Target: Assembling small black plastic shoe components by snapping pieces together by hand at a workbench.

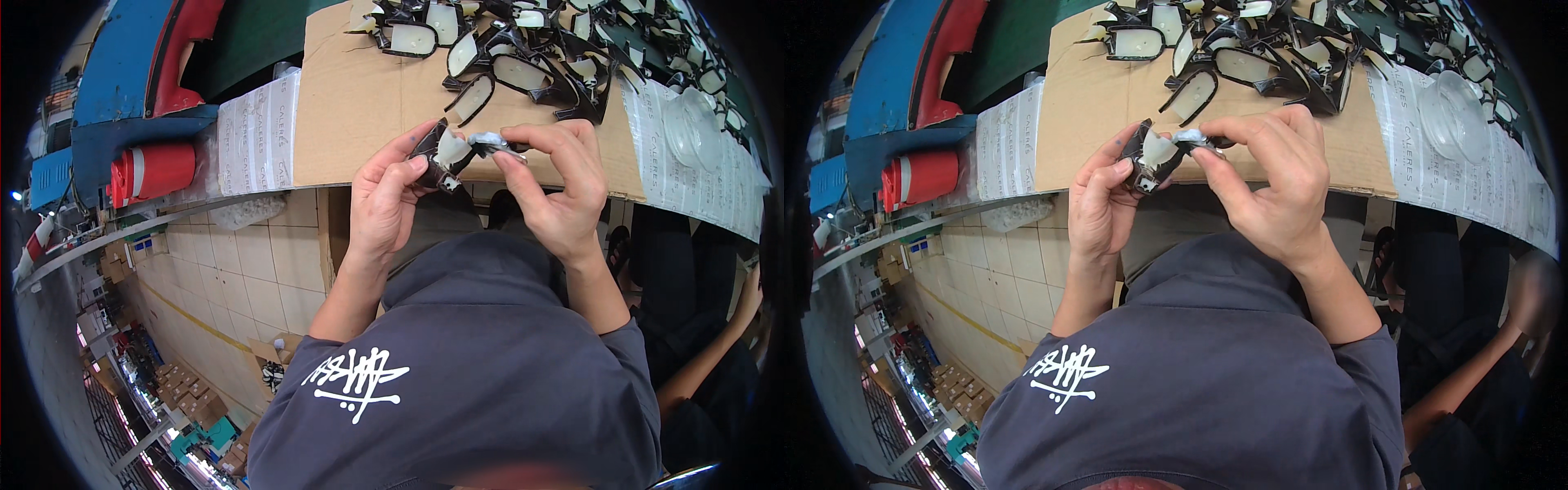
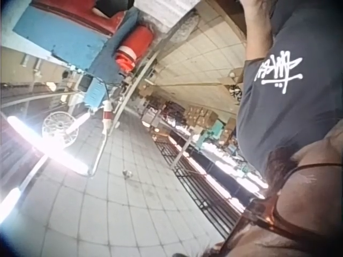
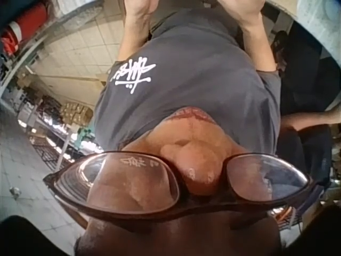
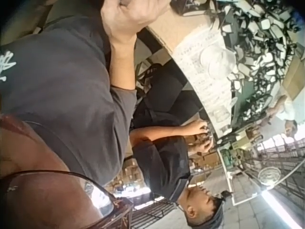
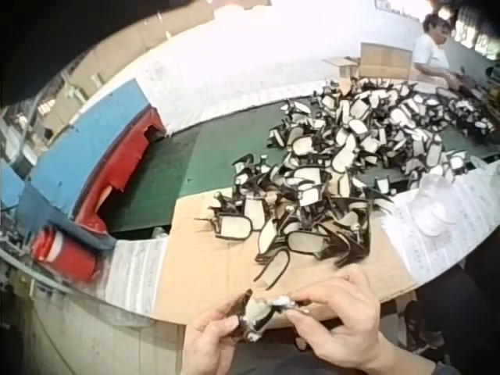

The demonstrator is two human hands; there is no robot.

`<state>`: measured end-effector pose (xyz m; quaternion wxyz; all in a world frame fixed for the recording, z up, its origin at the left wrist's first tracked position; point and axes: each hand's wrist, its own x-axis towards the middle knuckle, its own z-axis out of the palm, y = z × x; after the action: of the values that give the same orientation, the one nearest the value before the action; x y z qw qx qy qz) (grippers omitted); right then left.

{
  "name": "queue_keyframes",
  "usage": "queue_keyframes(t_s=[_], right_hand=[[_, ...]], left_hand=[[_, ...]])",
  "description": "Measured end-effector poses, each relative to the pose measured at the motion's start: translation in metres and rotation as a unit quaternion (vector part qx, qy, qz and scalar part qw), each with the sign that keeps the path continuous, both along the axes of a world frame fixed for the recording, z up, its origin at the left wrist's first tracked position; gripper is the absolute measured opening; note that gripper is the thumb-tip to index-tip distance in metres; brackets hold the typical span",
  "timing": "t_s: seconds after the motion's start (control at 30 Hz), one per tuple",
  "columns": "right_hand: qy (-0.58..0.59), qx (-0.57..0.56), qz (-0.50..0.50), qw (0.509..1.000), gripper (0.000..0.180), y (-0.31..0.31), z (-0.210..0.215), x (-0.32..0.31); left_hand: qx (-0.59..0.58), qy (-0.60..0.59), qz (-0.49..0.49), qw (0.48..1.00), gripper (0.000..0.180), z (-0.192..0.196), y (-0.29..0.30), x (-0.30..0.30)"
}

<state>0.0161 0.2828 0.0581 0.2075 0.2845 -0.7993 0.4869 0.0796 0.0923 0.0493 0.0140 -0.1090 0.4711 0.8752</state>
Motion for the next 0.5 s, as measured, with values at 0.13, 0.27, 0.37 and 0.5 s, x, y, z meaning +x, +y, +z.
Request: queue_keyframes(t_s=[0.13,0.27,0.37,0.5], right_hand=[[-0.036,0.002,-0.011,0.999,0.018,0.003,-0.007,-0.004],[-0.047,0.003,-0.022,0.999,0.018,0.005,-0.005,-0.007],[-0.087,-0.043,-0.008,0.995,0.018,0.005,0.001,-0.002],[-0.105,-0.052,0.033,0.993,0.020,0.001,0.002,0.002]], left_hand=[[-0.030,-0.033,0.005,0.999,0.047,-0.003,-0.003,0.001],[0.048,-0.047,-0.010,0.998,0.043,-0.005,-0.009,0.003],[0.071,-0.055,-0.007,0.996,0.045,-0.007,-0.011,0.002],[0.069,-0.065,-0.001,0.996,0.045,-0.007,-0.011,0.001]])
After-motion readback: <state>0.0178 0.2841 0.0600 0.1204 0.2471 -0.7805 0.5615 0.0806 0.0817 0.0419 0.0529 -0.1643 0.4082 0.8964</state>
